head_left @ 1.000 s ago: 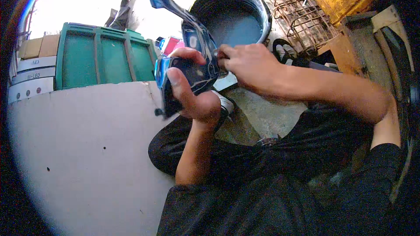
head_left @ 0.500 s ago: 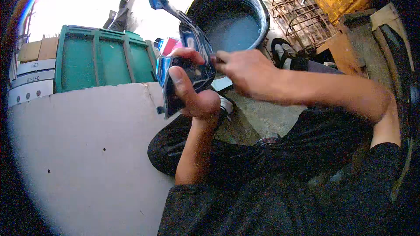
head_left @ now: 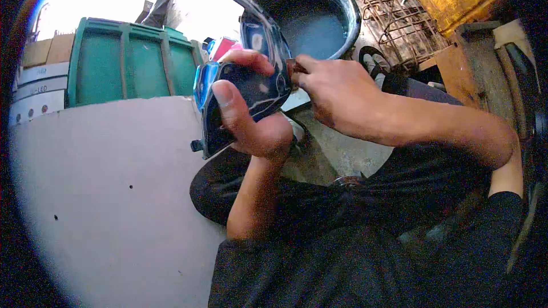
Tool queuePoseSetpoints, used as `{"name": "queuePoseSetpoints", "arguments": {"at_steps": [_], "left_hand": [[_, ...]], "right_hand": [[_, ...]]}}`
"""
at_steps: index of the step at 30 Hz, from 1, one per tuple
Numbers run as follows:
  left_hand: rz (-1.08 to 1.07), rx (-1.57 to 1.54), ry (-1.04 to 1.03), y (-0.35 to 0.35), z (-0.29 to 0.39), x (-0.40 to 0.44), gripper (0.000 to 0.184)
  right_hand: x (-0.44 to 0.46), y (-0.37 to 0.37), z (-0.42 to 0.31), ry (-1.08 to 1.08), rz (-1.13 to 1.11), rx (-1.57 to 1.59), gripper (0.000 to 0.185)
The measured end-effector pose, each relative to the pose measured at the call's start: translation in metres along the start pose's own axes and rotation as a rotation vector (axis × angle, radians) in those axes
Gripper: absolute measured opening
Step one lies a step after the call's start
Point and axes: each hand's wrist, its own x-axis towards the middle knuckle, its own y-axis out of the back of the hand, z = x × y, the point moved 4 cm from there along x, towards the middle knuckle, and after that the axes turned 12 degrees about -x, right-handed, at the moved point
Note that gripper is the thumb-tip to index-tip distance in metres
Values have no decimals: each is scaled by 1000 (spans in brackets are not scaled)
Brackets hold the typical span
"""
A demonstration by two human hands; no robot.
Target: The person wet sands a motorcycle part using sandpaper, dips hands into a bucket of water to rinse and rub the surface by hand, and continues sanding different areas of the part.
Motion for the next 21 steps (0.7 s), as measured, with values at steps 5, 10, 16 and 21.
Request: {"name": "queuePoseSetpoints", "arguments": {"at_steps": [5,10,16,21], "left_hand": [[-103,73,-18,8,1,6,51],[47,8,-5,5,-1,6,53],[39,41,-47,12,0,18,52],[66,-30,-109,20,-8,23,51]], "right_hand": [[-7,10,-14,-53,-11,-44,18],[9,1,11,-16,37,-94,23],[5,2,-1,25,29,-76,20],[3,12,-14,-131,-207,-195,36]]}}
